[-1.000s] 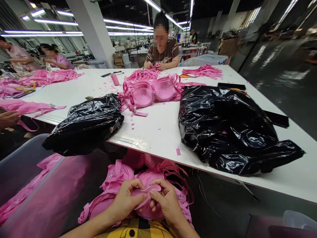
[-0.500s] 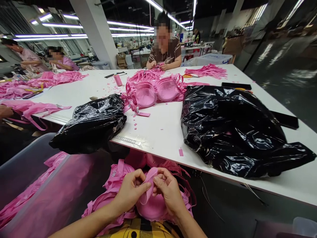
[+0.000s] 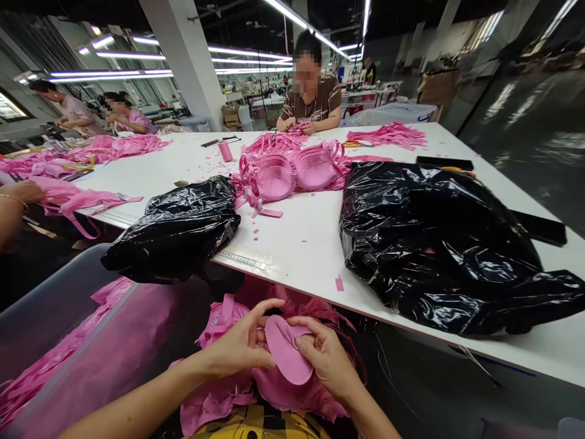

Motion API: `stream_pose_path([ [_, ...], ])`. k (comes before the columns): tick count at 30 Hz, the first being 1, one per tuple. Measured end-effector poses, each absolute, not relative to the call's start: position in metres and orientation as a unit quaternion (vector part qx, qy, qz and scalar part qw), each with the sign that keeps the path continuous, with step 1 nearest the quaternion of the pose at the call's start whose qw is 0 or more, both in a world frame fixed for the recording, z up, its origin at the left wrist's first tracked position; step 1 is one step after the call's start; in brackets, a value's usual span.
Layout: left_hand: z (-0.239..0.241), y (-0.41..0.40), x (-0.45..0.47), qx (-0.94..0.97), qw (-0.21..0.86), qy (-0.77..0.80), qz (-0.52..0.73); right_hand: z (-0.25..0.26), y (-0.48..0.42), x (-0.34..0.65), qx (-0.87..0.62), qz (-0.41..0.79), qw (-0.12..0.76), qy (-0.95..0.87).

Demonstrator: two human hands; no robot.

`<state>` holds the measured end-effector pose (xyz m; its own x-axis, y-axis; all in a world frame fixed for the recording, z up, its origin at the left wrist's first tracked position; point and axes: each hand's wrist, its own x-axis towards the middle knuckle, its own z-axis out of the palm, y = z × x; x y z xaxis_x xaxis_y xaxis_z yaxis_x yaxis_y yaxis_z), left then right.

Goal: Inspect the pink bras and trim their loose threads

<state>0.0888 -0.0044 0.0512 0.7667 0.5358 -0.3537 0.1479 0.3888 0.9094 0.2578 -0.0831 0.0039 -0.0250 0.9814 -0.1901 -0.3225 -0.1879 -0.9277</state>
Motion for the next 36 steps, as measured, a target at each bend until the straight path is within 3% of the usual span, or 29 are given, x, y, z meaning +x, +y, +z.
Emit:
stream_pose_path([
  [6,0.068,0.008,0.088,0.807,0.543,0.174,0.15,0.009,-0.076,0.271,-0.421,0.637,0.531,-0.367],
  [13,0.051,-0.013,0.091,0.816,0.383,0.341,0.266,0.008,-0.09,0.257,-0.404,0.651,0.536,-0.354],
  [21,0.031,-0.028,0.1,0.738,0.436,0.372,0.355,-0.005,-0.096,0.234,-0.513,0.493,0.611,-0.346],
  [26,0.03,-0.028,0.102,0.635,0.54,0.444,0.329,0.0,-0.09,0.229,-0.516,0.485,0.649,-0.279],
  [32,0.025,-0.028,0.095,0.634,0.573,0.441,0.275,0.007,-0.087,0.246,-0.455,0.674,0.494,-0.308],
  [36,0.019,-0.029,0.092,0.671,0.56,0.392,0.289,0.002,-0.089,0.25,-0.426,0.72,0.441,-0.325],
])
